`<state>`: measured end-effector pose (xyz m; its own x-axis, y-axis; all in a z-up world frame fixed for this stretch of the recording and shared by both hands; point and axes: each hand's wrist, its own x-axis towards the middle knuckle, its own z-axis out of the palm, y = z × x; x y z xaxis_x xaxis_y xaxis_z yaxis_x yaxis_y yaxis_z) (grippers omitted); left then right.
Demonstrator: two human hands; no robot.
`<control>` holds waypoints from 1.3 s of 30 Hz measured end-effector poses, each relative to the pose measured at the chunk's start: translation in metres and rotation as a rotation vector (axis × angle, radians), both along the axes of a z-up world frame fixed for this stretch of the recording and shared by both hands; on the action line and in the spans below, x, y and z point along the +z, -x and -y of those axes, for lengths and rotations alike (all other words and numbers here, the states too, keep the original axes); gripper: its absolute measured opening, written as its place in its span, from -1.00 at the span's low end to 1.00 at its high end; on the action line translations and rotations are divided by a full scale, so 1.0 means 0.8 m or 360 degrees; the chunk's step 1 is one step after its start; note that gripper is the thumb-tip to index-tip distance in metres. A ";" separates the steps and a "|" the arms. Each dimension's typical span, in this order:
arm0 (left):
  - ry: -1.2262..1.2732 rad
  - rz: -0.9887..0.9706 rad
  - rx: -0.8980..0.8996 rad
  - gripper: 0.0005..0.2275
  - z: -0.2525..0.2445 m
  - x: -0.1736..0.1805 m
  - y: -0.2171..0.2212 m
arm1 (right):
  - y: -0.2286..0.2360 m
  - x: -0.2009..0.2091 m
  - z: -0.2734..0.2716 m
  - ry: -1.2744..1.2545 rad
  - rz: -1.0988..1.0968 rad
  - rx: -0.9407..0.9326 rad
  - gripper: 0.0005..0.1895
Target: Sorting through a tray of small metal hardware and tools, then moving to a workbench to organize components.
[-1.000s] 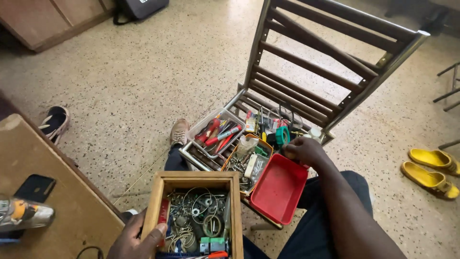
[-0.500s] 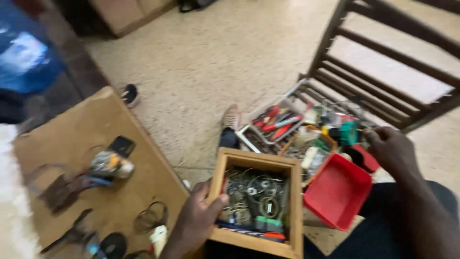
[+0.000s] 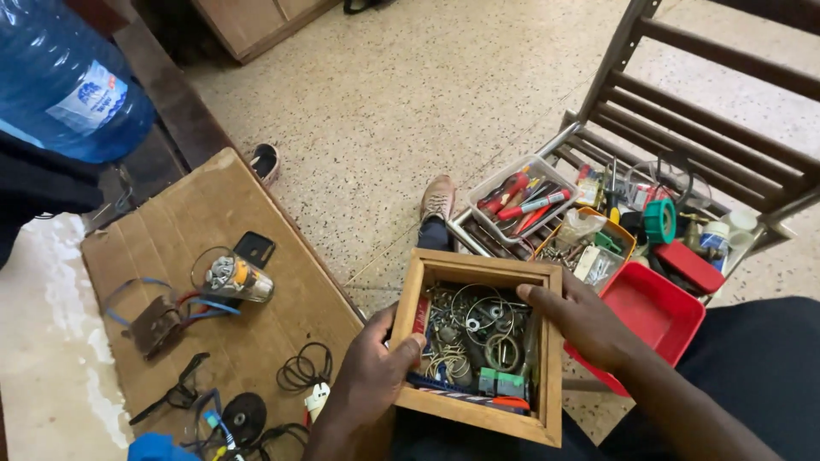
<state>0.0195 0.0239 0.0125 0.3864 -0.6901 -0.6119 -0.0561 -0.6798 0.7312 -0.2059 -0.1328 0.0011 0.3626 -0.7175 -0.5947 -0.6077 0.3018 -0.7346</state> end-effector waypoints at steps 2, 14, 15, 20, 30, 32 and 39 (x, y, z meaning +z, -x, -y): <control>-0.0126 0.0153 -0.0052 -0.38 0.003 0.029 0.003 | -0.005 0.002 -0.002 0.0021 0.0044 -0.0036 -0.18; 0.1008 0.1829 -0.1088 -0.62 0.009 -0.003 0.013 | 0.003 -0.014 -0.007 0.0140 0.0124 -0.0023 -0.30; 0.0602 0.1927 -0.1409 -0.59 0.017 -0.007 0.020 | 0.004 -0.015 -0.008 0.0109 0.0143 -0.0028 -0.31; -0.0183 0.2746 -0.2157 -0.49 0.043 -0.004 0.042 | 0.006 -0.012 -0.010 0.0177 0.0208 -0.0005 -0.38; -0.0353 0.2896 -0.2436 -0.75 0.052 -0.056 0.039 | -0.006 -0.010 -0.009 0.0267 0.0130 0.0079 -0.28; -0.0316 0.2662 -0.2366 -0.80 0.055 -0.026 0.034 | -0.005 -0.012 -0.008 0.0274 0.0151 0.0071 -0.34; 0.0371 0.1104 -0.1187 -0.44 0.037 0.026 0.010 | 0.001 -0.023 -0.002 0.0209 0.0157 0.0009 -0.37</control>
<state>0.0117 -0.0057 0.0330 0.0294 -0.9703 -0.2400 -0.8612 -0.1465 0.4867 -0.2070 -0.1316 -0.0169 0.4189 -0.7845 -0.4572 -0.5321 0.1959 -0.8237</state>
